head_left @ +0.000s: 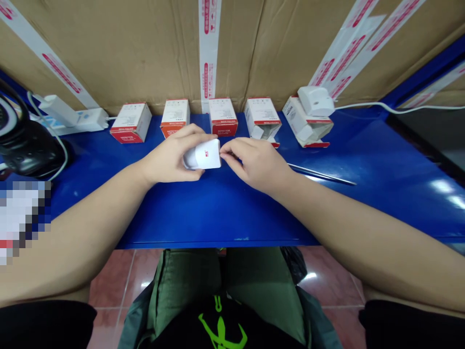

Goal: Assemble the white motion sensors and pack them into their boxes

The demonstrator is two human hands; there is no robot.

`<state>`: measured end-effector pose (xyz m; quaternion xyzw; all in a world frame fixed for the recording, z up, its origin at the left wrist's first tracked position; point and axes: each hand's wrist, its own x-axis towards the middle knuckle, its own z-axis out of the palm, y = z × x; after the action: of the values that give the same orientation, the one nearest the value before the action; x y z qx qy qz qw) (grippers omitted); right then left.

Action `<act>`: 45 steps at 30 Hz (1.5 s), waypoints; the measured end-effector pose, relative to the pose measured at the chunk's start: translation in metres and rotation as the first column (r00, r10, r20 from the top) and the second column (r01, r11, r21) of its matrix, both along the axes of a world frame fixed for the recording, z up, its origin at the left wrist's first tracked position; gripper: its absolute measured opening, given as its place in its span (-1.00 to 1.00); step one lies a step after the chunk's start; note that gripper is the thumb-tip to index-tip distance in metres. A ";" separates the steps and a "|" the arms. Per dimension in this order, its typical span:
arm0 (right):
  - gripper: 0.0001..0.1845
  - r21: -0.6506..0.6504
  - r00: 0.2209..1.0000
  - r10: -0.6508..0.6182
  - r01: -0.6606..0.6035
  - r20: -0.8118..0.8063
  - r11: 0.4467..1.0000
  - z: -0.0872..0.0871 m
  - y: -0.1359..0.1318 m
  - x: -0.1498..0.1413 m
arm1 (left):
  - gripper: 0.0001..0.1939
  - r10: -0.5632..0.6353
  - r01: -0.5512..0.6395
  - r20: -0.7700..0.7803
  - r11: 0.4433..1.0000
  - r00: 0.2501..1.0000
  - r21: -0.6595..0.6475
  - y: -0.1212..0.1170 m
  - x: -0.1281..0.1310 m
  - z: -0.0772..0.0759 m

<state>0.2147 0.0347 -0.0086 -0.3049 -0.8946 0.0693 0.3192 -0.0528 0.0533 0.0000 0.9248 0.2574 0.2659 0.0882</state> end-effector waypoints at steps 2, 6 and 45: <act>-0.80 -0.033 0.999 0.002 -0.003 -0.041 0.999 0.000 -0.001 0.000 | -0.26 0.001 -0.001 -0.005 1.000 1.000 0.016 0.000 -0.001 -0.001; -0.88 -0.201 0.969 -0.028 -0.022 -0.245 0.979 -0.002 -0.001 -0.003 | -0.22 0.023 -0.023 0.003 0.999 1.000 0.034 -0.003 0.000 0.000; -0.68 0.138 0.981 -0.193 0.191 0.001 0.972 -0.001 -0.002 -0.001 | -0.26 0.203 -0.212 0.079 0.967 0.976 0.138 -0.028 0.025 0.001</act>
<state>0.2132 0.0330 -0.0097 -0.3678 -0.8658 -0.0256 0.3383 -0.0276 0.0258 0.0009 0.8877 0.3297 0.3214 0.0001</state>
